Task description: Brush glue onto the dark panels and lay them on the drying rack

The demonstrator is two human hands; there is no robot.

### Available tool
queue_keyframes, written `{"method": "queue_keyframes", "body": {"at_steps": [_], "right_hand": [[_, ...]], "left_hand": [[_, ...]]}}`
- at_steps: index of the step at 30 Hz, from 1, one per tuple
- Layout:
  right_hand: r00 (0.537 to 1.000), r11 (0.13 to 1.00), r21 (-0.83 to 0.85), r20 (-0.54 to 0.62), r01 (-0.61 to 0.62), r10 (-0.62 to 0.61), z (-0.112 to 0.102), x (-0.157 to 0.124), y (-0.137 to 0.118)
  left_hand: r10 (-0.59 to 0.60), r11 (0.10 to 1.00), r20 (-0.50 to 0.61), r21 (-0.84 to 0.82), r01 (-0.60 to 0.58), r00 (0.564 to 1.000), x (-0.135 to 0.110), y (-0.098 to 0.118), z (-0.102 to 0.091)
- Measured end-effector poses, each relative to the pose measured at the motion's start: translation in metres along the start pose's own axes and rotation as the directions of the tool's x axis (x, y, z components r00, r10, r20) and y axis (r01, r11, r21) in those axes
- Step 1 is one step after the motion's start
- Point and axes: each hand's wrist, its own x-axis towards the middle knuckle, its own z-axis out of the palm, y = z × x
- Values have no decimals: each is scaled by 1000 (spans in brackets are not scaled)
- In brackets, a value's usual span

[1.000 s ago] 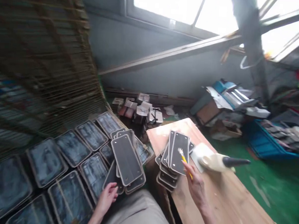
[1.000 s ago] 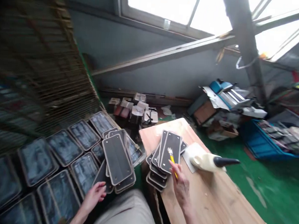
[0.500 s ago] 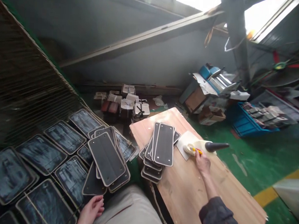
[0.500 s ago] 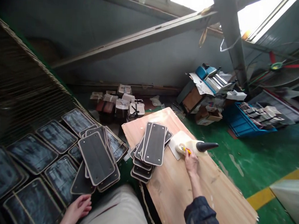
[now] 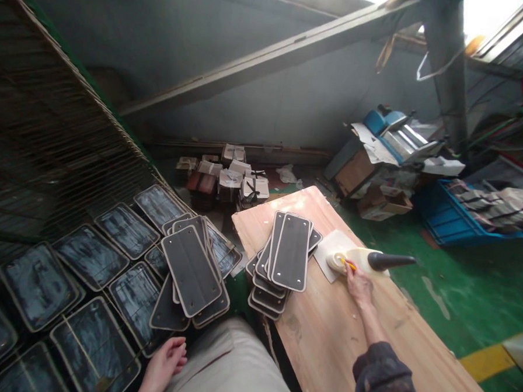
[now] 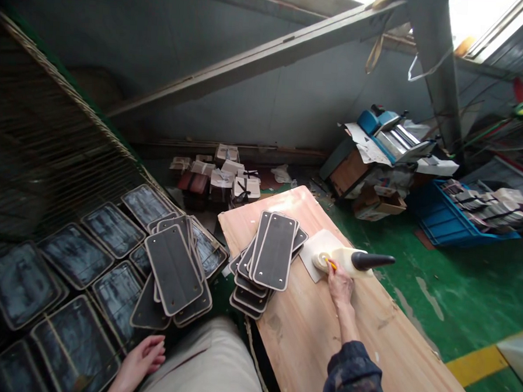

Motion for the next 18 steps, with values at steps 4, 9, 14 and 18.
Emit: {"method": "queue_keyframes", "body": {"at_steps": [4,9,14,18], "right_hand": [[992,994,5,58,108,-108,-10,-11,0],[987,988,-1,58,151,-151,-23,-27,-1],[999,985,167,-27,38,-34,-30,-35,-6],[963,808,556,-43,-198,265,-22,-31,-11]], "left_hand": [[34,999,24,20,-34,999,2,3,6],[58,998,35,27,-59,998,3,11,11],[61,998,43,32,-62,997,6,10,13],[60,998,47,33,-61,997,8,10,14]]}}
